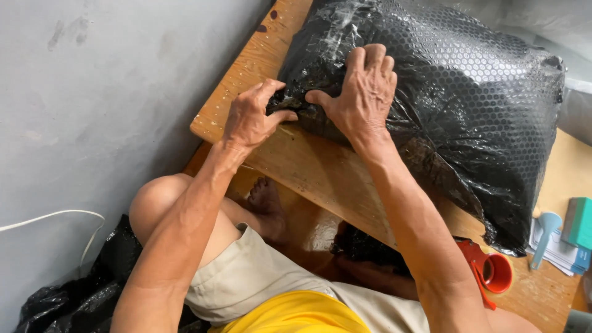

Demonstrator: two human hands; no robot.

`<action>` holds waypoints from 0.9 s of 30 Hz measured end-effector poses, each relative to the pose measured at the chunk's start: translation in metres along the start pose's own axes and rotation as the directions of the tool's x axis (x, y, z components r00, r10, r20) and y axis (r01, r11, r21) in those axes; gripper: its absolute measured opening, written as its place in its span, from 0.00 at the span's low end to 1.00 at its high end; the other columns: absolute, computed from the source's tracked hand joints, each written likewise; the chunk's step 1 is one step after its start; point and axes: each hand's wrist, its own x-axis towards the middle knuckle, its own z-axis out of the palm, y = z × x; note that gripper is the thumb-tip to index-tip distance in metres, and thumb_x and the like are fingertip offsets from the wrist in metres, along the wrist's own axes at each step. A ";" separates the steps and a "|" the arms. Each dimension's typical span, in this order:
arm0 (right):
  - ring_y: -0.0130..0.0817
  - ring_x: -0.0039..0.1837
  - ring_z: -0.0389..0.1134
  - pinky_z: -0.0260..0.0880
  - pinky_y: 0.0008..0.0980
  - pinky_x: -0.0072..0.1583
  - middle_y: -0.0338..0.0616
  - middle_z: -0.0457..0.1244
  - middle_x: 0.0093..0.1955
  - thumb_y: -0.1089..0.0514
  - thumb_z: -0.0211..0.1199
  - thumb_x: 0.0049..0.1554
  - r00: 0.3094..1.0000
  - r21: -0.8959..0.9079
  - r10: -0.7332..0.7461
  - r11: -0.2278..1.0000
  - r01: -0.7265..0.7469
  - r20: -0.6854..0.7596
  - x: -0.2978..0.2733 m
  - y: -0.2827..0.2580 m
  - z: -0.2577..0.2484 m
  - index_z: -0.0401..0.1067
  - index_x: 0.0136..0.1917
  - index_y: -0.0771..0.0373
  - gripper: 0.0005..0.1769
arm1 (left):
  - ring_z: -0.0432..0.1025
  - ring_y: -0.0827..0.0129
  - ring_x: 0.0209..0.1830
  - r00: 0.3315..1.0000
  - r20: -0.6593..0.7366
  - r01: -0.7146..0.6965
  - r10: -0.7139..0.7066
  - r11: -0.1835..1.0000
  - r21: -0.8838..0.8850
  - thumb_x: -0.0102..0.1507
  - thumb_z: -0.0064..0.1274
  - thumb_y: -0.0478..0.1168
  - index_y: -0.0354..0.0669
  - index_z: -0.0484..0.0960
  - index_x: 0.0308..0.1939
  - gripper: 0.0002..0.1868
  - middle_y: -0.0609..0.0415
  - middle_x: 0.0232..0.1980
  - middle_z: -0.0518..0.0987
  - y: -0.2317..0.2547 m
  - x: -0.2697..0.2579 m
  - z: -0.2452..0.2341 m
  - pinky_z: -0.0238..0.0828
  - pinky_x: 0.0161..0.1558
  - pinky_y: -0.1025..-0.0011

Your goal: Sealing a large black bubble wrap package by applying multiple small strips of tape along the seam using a manual tape dispenser.

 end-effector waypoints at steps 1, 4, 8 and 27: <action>0.43 0.53 0.56 0.60 0.44 0.53 0.50 0.53 0.53 0.22 0.86 0.37 1.000 -0.005 0.004 1.000 -0.004 -0.002 -0.002 0.002 -0.002 0.65 0.53 0.65 0.54 | 0.80 0.59 0.41 1.000 0.001 -0.005 0.005 1.000 -0.004 0.51 0.75 0.46 0.39 0.78 0.54 0.33 0.49 0.48 0.85 0.001 -0.001 0.003 0.77 0.47 0.64; 0.45 0.53 0.56 0.59 0.44 0.53 0.50 0.53 0.55 0.27 0.86 0.39 0.999 0.043 -0.045 0.998 0.046 -0.025 -0.003 0.006 -0.017 0.65 0.54 0.63 0.50 | 0.79 0.63 0.37 0.999 -0.040 -0.017 0.015 0.999 -0.039 0.48 0.77 0.45 0.41 0.78 0.52 0.32 0.53 0.45 0.85 -0.004 -0.002 -0.004 0.76 0.41 0.66; 0.51 0.66 0.63 0.70 0.53 0.67 0.56 0.61 0.65 0.47 0.74 0.57 0.996 0.507 -0.081 0.858 0.084 -0.027 -0.031 0.033 -0.084 0.70 0.56 0.67 0.25 | 0.77 0.51 0.52 0.986 0.119 -0.120 0.119 0.993 0.002 0.54 0.72 0.49 0.35 0.70 0.64 0.41 0.42 0.59 0.79 -0.005 -0.006 -0.018 0.75 0.53 0.60; 0.55 0.60 0.65 0.62 0.47 0.64 0.57 0.64 0.60 0.54 0.77 0.52 0.862 -0.188 0.503 0.854 -0.485 0.060 -0.346 0.106 -0.191 0.69 0.62 0.71 0.31 | 0.72 0.61 0.63 0.798 0.211 -0.602 0.565 0.761 0.240 0.64 0.70 0.41 0.36 0.79 0.67 0.29 0.48 0.64 0.79 0.129 0.026 0.066 0.63 0.66 0.64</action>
